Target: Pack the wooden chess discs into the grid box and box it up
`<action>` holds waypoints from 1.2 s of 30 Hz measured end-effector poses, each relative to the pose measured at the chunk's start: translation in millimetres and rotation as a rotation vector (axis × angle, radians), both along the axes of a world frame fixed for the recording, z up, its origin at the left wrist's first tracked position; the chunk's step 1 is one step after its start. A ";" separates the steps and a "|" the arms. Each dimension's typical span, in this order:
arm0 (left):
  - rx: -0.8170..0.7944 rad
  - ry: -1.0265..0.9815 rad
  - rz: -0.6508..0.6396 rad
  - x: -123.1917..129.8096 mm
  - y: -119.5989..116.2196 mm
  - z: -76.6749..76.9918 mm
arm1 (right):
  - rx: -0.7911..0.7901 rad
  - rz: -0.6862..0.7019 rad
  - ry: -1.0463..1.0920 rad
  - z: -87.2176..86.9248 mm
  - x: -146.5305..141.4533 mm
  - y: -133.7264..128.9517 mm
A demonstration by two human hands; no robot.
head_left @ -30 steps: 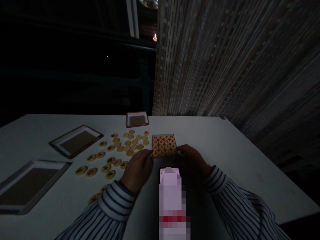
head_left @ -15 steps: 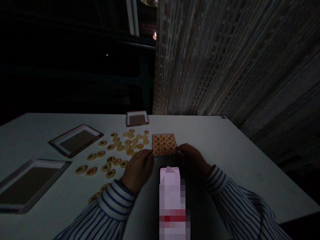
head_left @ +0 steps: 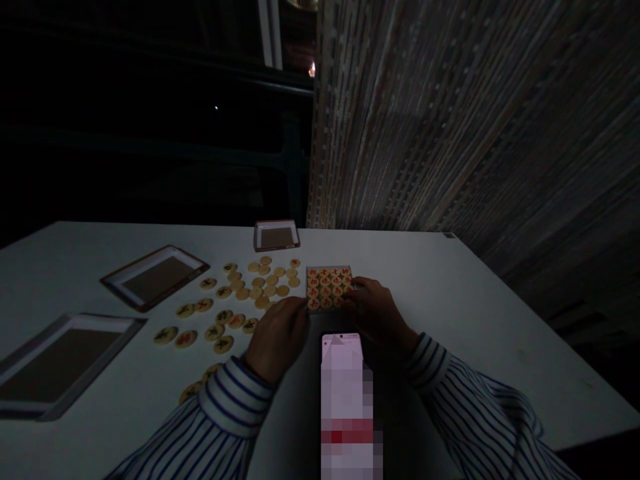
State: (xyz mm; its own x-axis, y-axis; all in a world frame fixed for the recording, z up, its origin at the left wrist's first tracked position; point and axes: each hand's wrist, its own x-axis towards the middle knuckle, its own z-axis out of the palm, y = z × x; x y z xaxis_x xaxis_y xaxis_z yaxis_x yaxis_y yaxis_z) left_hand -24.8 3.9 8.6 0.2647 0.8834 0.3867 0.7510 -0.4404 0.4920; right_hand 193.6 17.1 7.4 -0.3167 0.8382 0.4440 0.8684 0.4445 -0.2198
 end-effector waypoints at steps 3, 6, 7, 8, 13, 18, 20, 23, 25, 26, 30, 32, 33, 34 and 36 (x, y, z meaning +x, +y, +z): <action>0.009 0.004 -0.001 0.1 -0.4 0.6 | 0.009 -0.020 -0.024 -1.2 -2.8 -0.3; 0.015 -0.002 -0.006 0.5 -0.4 1.8 | 0.015 -0.019 -0.032 -2.7 -3.1 0.3; 0.013 -0.002 -0.009 0.6 -0.4 2.2 | 0.017 -0.019 -0.033 -3.3 -3.0 0.7; 0.009 0.000 -0.012 0.7 -0.3 2.6 | 0.019 -0.020 -0.035 -3.9 -2.9 1.2; 0.014 0.003 -0.015 0.6 0.3 1.8 | 0.029 -0.017 -0.044 -6.4 -2.2 2.4; 0.026 0.017 0.006 0.8 -0.1 0.9 | 0.031 -0.017 -0.039 -7.2 -1.9 2.4; 0.024 0.022 0.004 0.8 -0.2 1.1 | 0.029 -0.018 -0.039 -7.1 -2.5 2.5; 0.021 0.021 -0.009 0.8 -0.3 1.3 | 0.017 -0.025 -0.039 -5.7 -3.9 2.2; 0.011 0.022 -0.013 0.8 -0.5 1.3 | 0.004 -0.021 -0.039 -3.5 -3.6 1.7; 0.005 0.024 -0.013 0.8 -0.7 1.4 | -0.001 -0.022 -0.036 -2.2 -2.6 1.5; -0.031 0.021 -0.012 1.1 -2.2 2.9 | -0.025 -0.057 0.009 2.6 10.1 -0.5; -0.057 0.017 -0.017 1.5 -3.3 4.4 | -0.059 -0.028 0.023 2.9 20.2 -2.4; -0.070 0.017 -0.018 1.7 -3.8 5.3 | -0.062 -0.019 0.032 2.3 25.1 -3.5; -0.082 0.017 -0.016 2.0 -4.3 6.1 | -0.077 -0.005 0.036 1.4 29.3 -4.7; -0.106 0.016 -0.009 2.6 -5.2 7.3 | -0.106 -0.001 0.032 -0.8 34.6 -6.8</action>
State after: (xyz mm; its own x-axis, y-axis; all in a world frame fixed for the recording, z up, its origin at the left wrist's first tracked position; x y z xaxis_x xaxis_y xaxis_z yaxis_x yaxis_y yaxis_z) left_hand -22.2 -1.3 15.9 0.2780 0.9167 0.2870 0.7552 -0.3932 0.5244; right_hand 228.2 10.4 6.5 -0.3032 0.8812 0.3626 0.8604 0.4167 -0.2932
